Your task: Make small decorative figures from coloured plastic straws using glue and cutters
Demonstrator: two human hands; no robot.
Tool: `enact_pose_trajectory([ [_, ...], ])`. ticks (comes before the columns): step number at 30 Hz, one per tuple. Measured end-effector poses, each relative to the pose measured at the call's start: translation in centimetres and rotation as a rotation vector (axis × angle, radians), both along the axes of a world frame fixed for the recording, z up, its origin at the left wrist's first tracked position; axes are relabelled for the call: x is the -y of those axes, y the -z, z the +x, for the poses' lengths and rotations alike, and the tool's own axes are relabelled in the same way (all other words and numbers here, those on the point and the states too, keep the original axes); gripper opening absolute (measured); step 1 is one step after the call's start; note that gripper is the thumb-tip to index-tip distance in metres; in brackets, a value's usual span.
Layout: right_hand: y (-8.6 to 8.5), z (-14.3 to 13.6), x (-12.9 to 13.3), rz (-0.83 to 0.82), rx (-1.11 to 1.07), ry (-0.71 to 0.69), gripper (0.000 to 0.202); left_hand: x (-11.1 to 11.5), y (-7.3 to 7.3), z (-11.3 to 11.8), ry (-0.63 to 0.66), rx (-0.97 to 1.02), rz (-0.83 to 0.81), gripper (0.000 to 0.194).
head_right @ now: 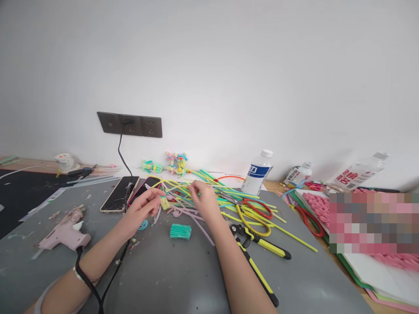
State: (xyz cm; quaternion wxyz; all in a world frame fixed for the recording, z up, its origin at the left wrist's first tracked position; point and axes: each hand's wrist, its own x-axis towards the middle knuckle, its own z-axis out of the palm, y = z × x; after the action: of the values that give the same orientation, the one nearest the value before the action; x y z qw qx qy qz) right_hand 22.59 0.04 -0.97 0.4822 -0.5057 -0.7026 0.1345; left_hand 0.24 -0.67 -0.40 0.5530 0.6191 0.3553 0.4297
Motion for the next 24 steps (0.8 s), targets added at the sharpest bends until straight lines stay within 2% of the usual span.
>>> enact_pose_trajectory([
  [3,-0.4,1.9,-0.1,0.051,-0.136,0.165,0.051,0.0,0.0,-0.1,0.015,-0.014,0.010,0.027],
  [6,-0.7,3.4,-0.1,0.155,-0.395,0.279,0.059,-0.2,0.3,-0.1,0.027,-0.032,0.000,0.029],
  [9,-1.1,4.6,-0.2,0.234,-0.595,0.317,0.060,-0.4,0.6,0.0,0.011,-0.025,-0.012,0.032],
  [12,-1.3,5.5,-0.5,0.260,-0.660,0.333,0.060,-0.4,0.6,0.1,-0.043,-0.014,0.004,0.033],
  [17,-1.1,5.7,-0.7,0.228,-0.643,0.330,0.057,-0.4,0.4,0.3,-0.084,-0.023,0.003,0.038],
  [24,-0.7,4.2,-0.3,0.074,-0.335,0.174,0.044,-0.6,0.0,-0.1,-0.169,-0.044,0.038,0.039],
])
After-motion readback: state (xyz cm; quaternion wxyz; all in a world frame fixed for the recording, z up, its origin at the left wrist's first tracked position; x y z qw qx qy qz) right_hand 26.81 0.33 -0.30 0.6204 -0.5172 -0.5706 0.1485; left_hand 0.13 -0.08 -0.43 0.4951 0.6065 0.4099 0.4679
